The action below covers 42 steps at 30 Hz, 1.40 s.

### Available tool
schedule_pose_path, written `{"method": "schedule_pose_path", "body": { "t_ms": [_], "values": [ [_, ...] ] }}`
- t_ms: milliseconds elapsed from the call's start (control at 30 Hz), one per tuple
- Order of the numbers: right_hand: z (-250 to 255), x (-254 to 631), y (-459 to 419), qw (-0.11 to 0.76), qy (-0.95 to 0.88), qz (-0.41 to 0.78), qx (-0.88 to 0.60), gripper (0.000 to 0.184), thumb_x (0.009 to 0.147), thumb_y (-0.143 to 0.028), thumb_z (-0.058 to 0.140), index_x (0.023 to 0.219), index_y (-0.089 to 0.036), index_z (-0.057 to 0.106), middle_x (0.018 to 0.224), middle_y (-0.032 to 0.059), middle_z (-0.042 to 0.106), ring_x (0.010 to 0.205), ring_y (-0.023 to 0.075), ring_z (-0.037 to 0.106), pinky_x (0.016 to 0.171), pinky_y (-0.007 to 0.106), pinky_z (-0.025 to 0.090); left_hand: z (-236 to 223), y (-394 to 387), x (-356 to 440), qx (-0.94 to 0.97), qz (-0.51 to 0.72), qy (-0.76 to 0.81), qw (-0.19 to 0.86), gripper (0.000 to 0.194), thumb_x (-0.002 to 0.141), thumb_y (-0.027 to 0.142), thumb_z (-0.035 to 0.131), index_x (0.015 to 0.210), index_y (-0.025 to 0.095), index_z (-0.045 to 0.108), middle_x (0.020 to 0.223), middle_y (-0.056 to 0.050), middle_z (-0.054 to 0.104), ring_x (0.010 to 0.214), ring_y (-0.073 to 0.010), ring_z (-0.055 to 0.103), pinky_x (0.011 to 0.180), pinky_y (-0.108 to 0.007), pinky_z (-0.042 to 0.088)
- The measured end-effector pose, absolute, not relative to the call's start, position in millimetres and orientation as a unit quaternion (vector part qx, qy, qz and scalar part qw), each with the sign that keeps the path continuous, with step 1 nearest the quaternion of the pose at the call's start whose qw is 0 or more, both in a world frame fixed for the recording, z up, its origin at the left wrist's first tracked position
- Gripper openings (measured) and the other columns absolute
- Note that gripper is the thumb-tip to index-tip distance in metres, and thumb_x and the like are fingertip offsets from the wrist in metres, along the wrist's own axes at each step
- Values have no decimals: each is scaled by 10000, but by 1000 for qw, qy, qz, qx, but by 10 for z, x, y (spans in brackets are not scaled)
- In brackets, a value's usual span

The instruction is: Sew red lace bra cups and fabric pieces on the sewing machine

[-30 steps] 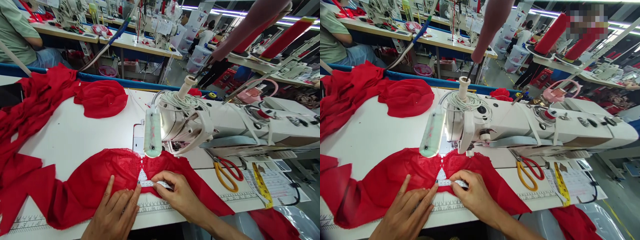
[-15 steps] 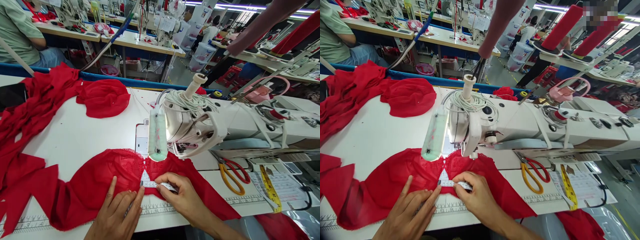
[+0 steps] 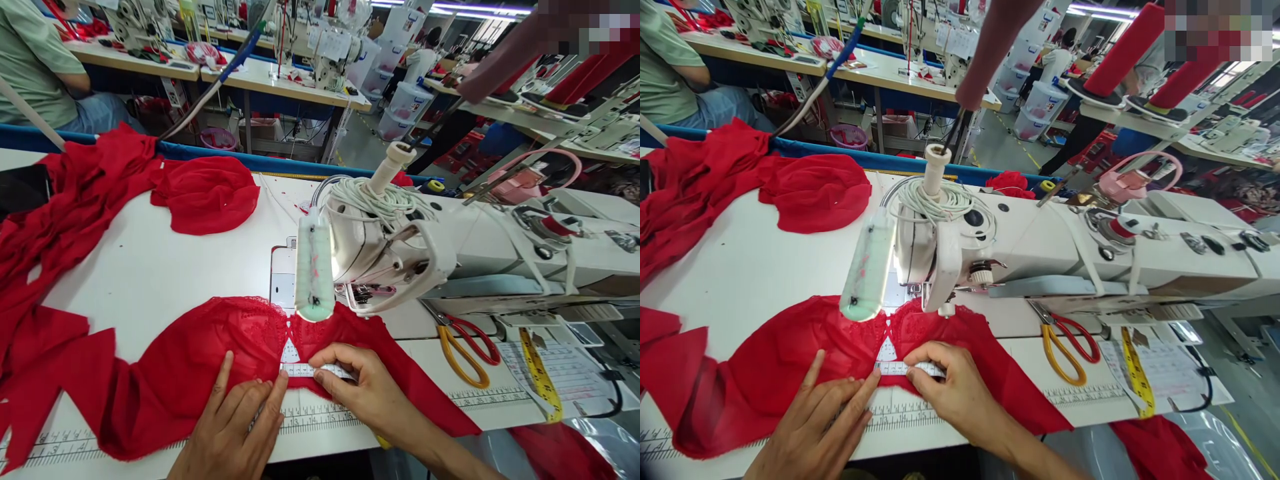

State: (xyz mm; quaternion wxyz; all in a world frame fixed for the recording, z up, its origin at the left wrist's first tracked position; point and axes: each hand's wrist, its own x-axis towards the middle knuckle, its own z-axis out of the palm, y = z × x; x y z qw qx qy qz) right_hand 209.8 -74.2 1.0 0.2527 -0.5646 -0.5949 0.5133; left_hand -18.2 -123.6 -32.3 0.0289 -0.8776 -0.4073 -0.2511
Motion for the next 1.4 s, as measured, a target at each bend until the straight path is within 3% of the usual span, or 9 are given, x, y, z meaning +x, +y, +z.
{"method": "schedule_pose_path", "body": {
  "t_ms": [567, 1400],
  "values": [
    [30, 2087, -717, 242, -602, 512, -564, 130, 826, -197, 639, 865, -211, 763, 864, 6, 761, 803, 169, 693, 686, 225, 498, -310, -1202, -163, -872, -277, -403, 19, 318, 968, 131, 547, 1264, 100, 658, 987, -59, 650, 909, -165, 584, 1237, -576, 183],
    [-60, 2093, -747, 251, -615, 474, -578, 116, 830, -177, 661, 875, -223, 757, 864, -31, 764, 787, 131, 695, 712, 205, 488, -339, -1214, -190, -885, -240, -396, 36, 417, 946, 137, 589, 1357, 68, 582, 974, -66, 634, 912, -172, 586, 1228, -614, 191]
  ]
}}
